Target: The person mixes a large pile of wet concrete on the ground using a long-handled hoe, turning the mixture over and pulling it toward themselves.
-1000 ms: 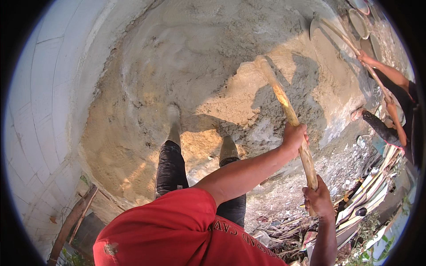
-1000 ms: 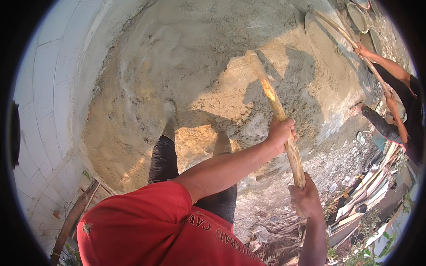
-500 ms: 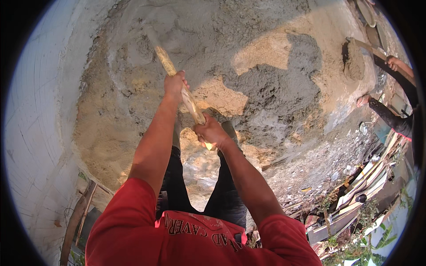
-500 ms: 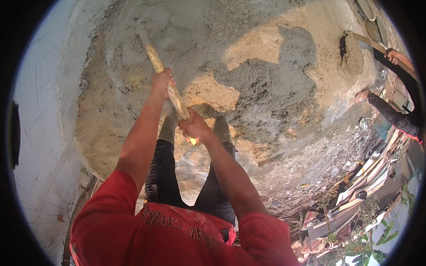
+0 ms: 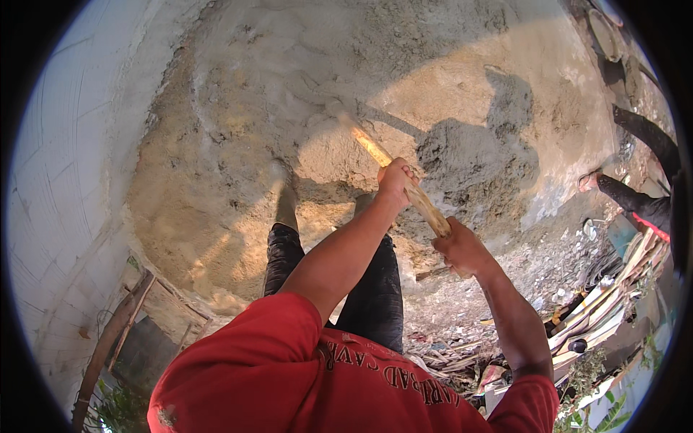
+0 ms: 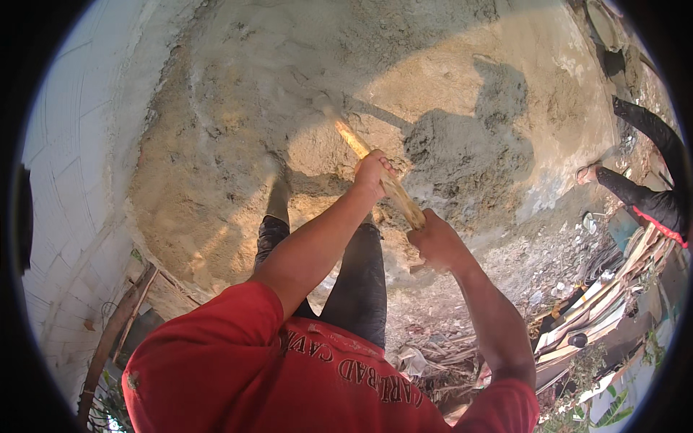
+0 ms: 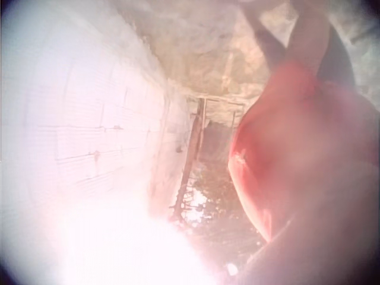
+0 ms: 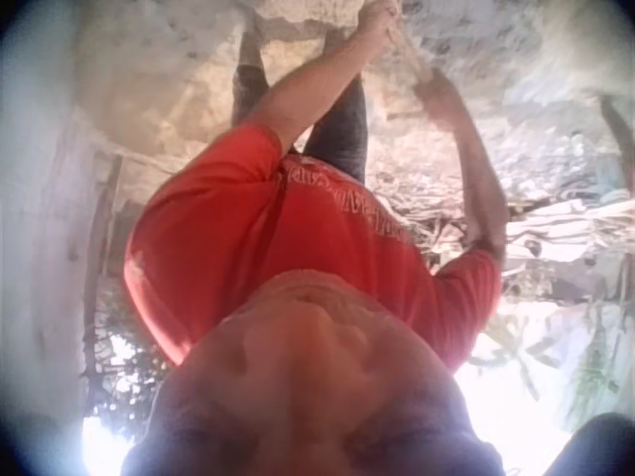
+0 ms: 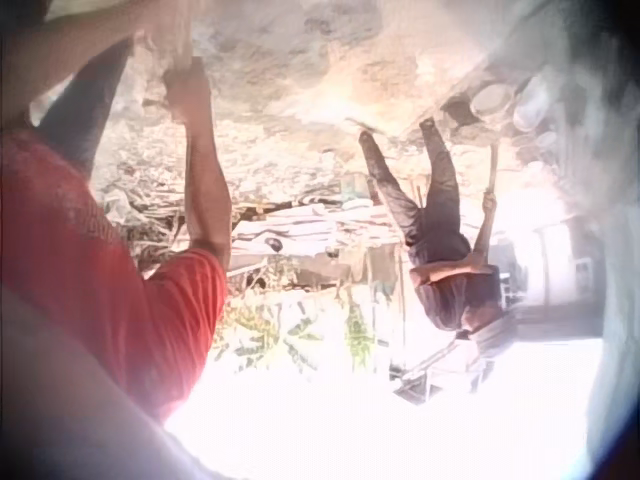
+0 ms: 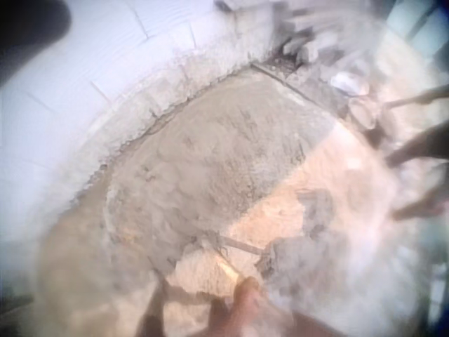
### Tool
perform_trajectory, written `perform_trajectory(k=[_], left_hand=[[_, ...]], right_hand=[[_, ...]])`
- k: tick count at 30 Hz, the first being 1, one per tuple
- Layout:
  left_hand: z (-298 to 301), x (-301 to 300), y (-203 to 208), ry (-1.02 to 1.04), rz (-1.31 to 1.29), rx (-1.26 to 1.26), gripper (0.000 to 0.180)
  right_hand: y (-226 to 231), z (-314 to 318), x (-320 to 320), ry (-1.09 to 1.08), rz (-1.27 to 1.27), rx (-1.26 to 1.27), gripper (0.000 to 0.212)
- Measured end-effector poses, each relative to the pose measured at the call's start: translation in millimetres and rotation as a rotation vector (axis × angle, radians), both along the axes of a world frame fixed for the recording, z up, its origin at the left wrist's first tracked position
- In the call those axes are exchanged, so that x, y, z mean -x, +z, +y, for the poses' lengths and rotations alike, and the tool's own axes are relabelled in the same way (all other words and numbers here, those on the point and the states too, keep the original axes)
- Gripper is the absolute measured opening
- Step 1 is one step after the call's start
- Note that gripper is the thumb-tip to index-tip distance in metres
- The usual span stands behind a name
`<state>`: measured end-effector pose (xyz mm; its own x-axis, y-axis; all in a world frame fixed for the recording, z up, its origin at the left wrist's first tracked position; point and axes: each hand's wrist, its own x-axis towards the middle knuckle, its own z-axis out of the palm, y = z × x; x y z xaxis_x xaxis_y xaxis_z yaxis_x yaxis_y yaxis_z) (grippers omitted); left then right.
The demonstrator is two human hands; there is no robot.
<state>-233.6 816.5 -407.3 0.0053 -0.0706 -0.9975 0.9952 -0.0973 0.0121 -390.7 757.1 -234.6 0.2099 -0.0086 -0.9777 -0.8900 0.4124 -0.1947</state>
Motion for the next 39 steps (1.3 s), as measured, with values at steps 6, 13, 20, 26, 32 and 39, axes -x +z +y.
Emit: perform_trajectory(k=[6,13,20,26,32,39], left_hand=[[-48,131,163,0.091,0.231,0.321,0.016],[-24,110,196,0.121,0.192,0.356,0.018],[42,-175,-22,-0.301,-0.555,0.015,0.015],[5,-306,-87,-0.485,-0.490,-0.108,0.011],[-58,-68,-34,-0.253,-0.326,-0.028,0.007],[-95,128,189,-0.121,0.060,0.301,0.011]], right_hand=[[194,-40,102,0.195,0.200,0.273,0.030],[203,-23,82,0.314,0.232,0.244,0.042],[-98,74,-133,-0.345,-0.327,-0.128,0.040],[-156,46,-260,-0.409,-0.466,-0.032,0.034],[-71,-29,-54,-0.155,-0.173,-0.011,0.042],[214,-69,80,0.115,0.159,0.262,0.039]])
